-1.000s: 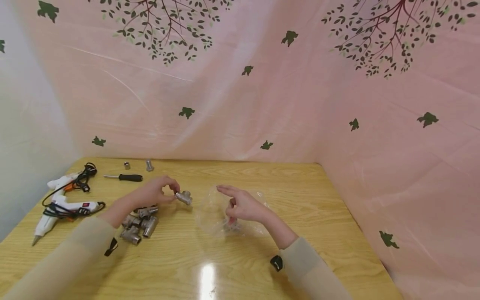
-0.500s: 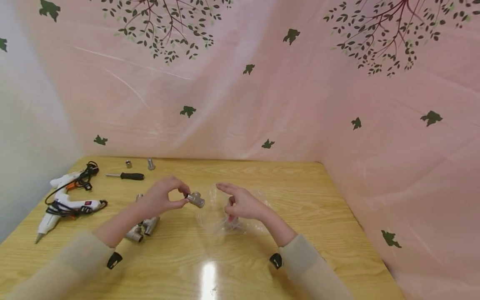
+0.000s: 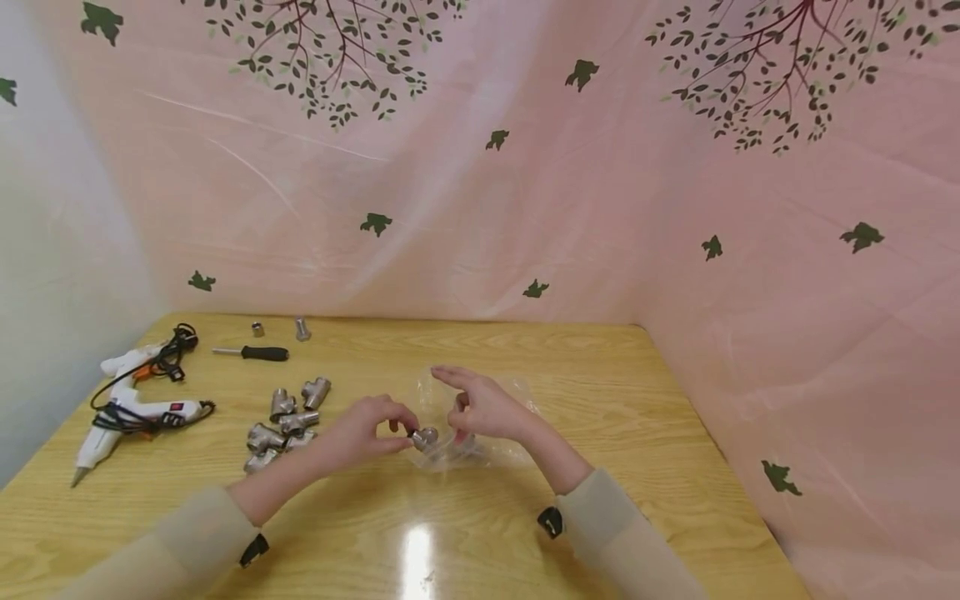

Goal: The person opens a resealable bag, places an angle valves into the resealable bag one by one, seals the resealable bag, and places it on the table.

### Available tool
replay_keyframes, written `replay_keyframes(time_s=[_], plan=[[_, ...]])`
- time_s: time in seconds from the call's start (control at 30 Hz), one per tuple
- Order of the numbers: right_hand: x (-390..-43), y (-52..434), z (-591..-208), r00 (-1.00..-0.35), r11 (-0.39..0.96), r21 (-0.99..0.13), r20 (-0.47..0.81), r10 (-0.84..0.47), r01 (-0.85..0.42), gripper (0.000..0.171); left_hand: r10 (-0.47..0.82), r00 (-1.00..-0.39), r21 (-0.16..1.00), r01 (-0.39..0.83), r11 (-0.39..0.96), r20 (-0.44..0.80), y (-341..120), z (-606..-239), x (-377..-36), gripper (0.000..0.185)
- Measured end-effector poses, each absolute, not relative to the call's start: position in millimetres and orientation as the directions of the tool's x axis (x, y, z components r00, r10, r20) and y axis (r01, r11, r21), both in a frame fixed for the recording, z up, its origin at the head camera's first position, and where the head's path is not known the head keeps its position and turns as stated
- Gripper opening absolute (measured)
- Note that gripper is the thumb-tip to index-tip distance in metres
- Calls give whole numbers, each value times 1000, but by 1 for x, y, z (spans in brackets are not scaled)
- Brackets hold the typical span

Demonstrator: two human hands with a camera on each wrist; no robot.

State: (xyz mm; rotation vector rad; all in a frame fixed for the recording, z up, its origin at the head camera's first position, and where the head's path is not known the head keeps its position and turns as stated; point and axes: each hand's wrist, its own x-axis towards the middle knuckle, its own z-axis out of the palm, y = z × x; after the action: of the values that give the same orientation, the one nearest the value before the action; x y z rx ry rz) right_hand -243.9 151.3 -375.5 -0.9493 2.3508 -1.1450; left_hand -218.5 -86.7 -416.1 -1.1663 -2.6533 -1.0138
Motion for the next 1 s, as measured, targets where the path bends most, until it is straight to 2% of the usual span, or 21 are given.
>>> replay_keyframes(time_s=[0.33,0.5,1.0], plan=[[-244,149,-378,-702,432,-790,-3,-712,-435,68,677,-687,544,686,483,264,-72,-425,-220,14],[-243,149,-379,-705,436,-796,-16,-709,-420,69,643,-723,596,639,487,250,-77,-421,-217,20],[-243,153,-381,-709,441,-795,-20,-705,-416,68,527,-790,537,605,588,313,-151,-388,-210,37]])
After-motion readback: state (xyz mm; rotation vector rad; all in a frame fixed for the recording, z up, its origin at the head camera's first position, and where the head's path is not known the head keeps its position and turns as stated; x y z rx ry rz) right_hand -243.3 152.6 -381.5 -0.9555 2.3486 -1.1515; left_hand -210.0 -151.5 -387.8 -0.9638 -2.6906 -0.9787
